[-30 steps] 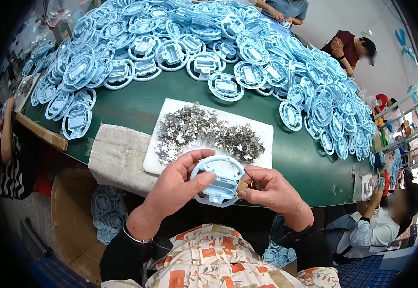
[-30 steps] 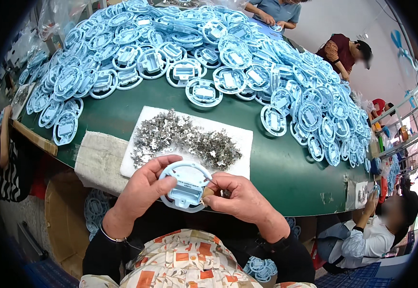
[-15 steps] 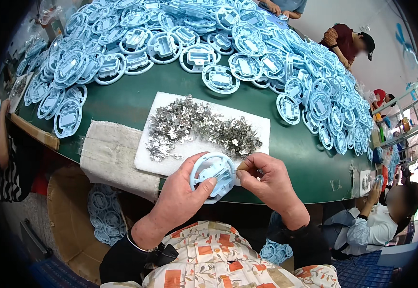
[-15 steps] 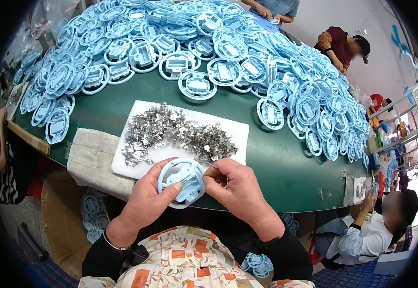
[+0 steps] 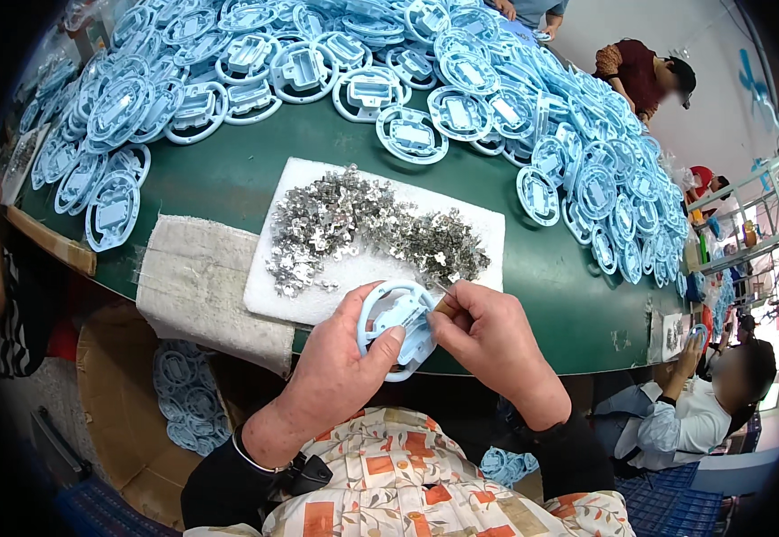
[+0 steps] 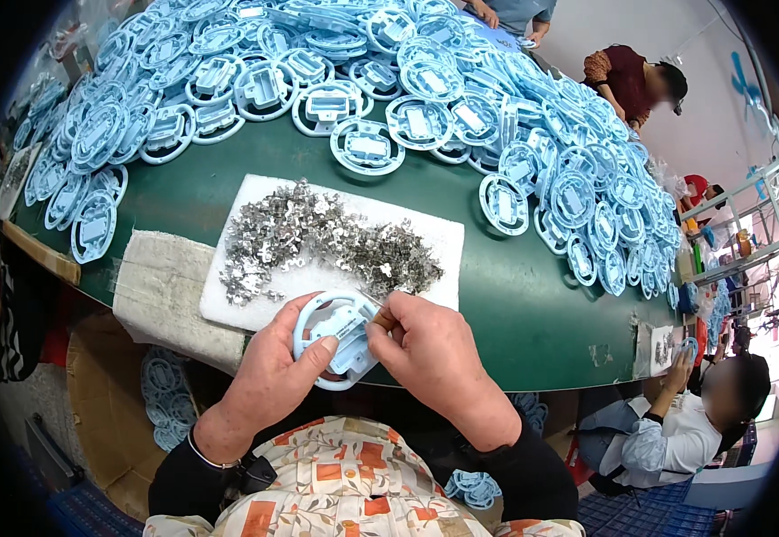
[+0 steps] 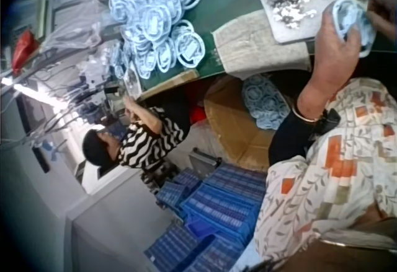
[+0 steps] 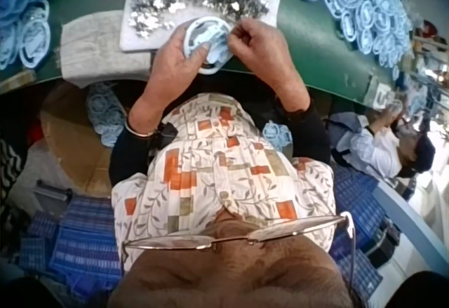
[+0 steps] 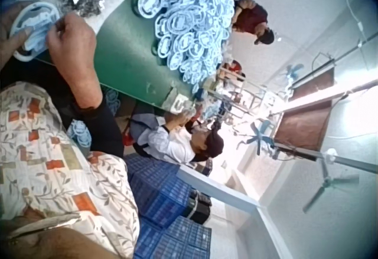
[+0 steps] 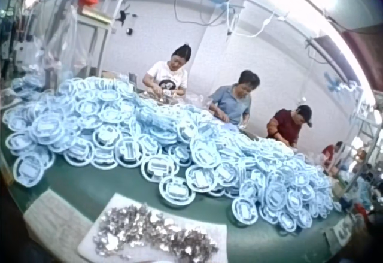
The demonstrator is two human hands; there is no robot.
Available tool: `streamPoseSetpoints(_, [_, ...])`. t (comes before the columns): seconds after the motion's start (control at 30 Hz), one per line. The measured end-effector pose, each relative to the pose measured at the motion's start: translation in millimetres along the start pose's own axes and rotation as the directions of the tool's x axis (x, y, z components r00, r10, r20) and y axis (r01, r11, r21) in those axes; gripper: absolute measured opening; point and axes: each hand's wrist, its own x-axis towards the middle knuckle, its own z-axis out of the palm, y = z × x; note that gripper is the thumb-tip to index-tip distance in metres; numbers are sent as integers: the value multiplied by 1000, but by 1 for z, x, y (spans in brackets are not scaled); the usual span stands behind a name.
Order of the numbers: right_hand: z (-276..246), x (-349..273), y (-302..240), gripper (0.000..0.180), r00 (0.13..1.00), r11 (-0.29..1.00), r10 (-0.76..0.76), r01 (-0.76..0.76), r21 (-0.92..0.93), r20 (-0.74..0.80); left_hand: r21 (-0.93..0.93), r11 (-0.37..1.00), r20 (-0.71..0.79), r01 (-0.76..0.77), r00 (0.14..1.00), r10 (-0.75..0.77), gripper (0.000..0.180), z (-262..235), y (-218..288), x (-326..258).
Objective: The person repeatedly picks up light-blue plastic rings and inserts small metal pins into them using a small wooden stick. The person places the finished items onto a large pile on the table. Other workers are visible in the background performing similar tasks.
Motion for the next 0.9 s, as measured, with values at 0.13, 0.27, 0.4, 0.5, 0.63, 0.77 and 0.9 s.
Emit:
streamPoseSetpoints(0.13, [-7,0,2,18,995,982,80,-90,167,68,13,1000,-3,13,1000,-13,52,-1,1,0])
streamPoseSetpoints(0.27, [3,3,10,18,992,957,73,-99,273,101,41,998,12,45,999,-45,53,-3,5,0])
streamPoseSetpoints(0.4, [2,2,10,18,996,943,78,-87,322,40,-56,997,27,48,999,-46,53,-3,-3,3])
streamPoseSetpoints(0.5, [4,-6,23,21,998,913,61,-56,404,0,-264,962,55,71,997,-58,53,-4,-3,4])
streamPoseSetpoints(0.63, [0,-14,23,23,945,658,157,-316,684,286,-408,889,189,209,972,-141,55,-12,13,-2])
streamPoseSetpoints(0.77, [-4,-16,27,19,925,638,92,-338,692,368,-229,971,186,74,982,-31,57,-11,14,1])
streamPoseSetpoints(0.9, [-5,-20,29,19,916,681,75,-335,651,394,221,968,243,-117,968,61,49,-10,39,14])
